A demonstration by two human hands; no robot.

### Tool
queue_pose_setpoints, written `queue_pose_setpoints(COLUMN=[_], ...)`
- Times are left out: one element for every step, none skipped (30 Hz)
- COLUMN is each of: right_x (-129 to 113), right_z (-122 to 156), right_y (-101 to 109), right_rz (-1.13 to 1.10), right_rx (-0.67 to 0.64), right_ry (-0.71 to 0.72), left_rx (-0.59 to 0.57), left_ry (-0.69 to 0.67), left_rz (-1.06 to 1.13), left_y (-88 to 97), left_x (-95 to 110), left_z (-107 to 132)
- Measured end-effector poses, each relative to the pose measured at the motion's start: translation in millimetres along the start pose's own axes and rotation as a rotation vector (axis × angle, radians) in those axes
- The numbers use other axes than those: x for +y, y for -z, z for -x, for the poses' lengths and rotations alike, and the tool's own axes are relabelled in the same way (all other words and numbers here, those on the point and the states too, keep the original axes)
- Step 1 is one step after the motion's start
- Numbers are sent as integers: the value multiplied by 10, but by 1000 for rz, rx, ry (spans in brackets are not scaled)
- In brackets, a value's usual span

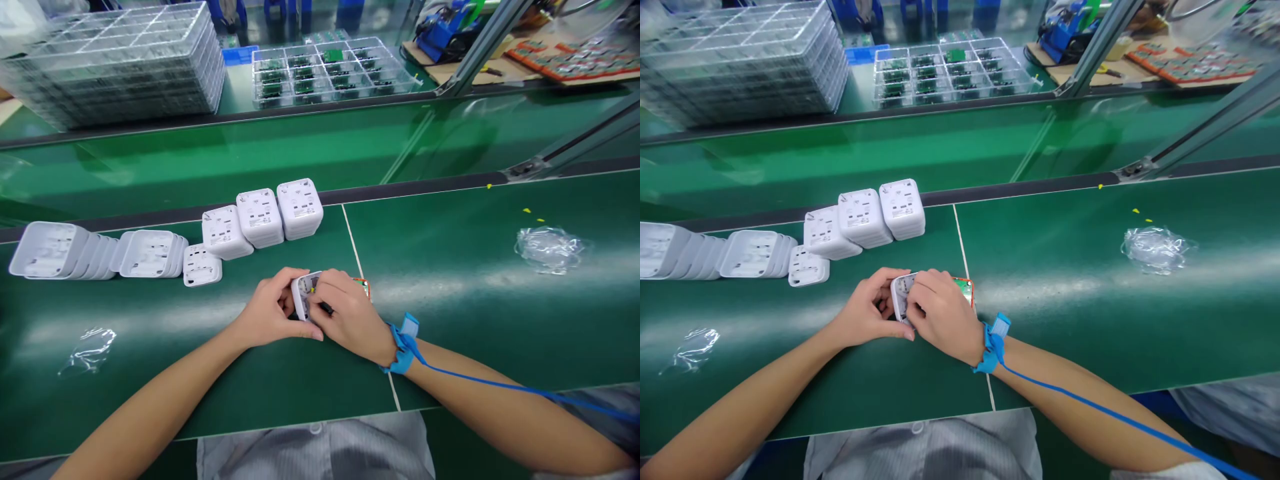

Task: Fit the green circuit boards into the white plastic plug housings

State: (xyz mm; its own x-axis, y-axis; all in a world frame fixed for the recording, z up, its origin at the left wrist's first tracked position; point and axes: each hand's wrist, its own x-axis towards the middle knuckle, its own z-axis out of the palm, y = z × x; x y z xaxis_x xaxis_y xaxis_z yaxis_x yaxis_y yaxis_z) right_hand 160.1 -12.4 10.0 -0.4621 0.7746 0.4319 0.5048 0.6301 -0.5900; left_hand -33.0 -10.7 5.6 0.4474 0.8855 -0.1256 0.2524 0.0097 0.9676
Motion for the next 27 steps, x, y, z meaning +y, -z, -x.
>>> queue_pose_setpoints(right_x=[4, 9, 14, 17, 20, 20, 19, 15, 10, 5, 1, 1, 7, 20, 40, 67, 97, 128, 154, 173, 183, 184, 178, 167, 155, 144, 135], right_z=[-11, -21, -30, -38, -48, -57, -68, -79, -89, -97, -101, -99, -91, -75, -52, -25, 6, 37, 65, 88, 106, 117, 123, 124, 123, 121, 120], right_y=[9, 17, 24, 29, 33, 37, 41, 46, 55, 70, 92, 123, 162, 209, 259, 309, 354, 389, 412, 423, 422, 412, 398, 382, 366, 352, 339], right_rz=[-6, -16, -27, -35, -37, -34, -26, -15, -1, 14, 31, 49, 66, 83, 104, 130, 159, 187, 215, 246, 285, 332, 384, 438, 485, 519, 541], right_rx=[-17, -34, -53, -73, -90, -106, -120, -132, -145, -163, -185, -210, -234, -259, -278, -285, -279, -266, -249, -229, -209, -195, -181, -163, -142, -124, -109], right_ry=[7, 16, 27, 43, 66, 96, 127, 159, 191, 220, 242, 255, 259, 255, 242, 226, 210, 198, 192, 200, 224, 261, 305, 347, 378, 398, 407], left_rx=[3, 4, 5, 8, 9, 13, 17, 20, 20, 16, 9, -1, -16, -28, -36, -41, -44, -47, -49, -50, -49, -45, -37, -29, -23, -21, -23], left_ry=[3, 5, 7, 8, 10, 12, 14, 17, 21, 23, 25, 25, 27, 30, 32, 36, 40, 43, 44, 44, 43, 42, 41, 41, 40, 39, 36], left_rz=[11, 23, 35, 45, 52, 58, 63, 68, 73, 78, 81, 81, 77, 70, 62, 54, 46, 37, 29, 22, 20, 23, 32, 44, 53, 56, 50], left_y=[-4, -7, -11, -13, -15, -16, -15, -12, -8, -1, 6, 14, 23, 30, 36, 41, 43, 44, 45, 44, 44, 44, 43, 42, 41, 39, 36], left_x=[-9, -15, -19, -22, -23, -23, -23, -23, -24, -23, -22, -18, -11, -2, 11, 24, 36, 46, 53, 54, 50, 43, 33, 23, 14, 8, 5], left_z=[1, 2, 2, 1, 1, 1, 2, 5, 9, 15, 21, 27, 32, 36, 36, 34, 31, 25, 19, 13, 8, 5, 3, 2, 2, 3, 4])
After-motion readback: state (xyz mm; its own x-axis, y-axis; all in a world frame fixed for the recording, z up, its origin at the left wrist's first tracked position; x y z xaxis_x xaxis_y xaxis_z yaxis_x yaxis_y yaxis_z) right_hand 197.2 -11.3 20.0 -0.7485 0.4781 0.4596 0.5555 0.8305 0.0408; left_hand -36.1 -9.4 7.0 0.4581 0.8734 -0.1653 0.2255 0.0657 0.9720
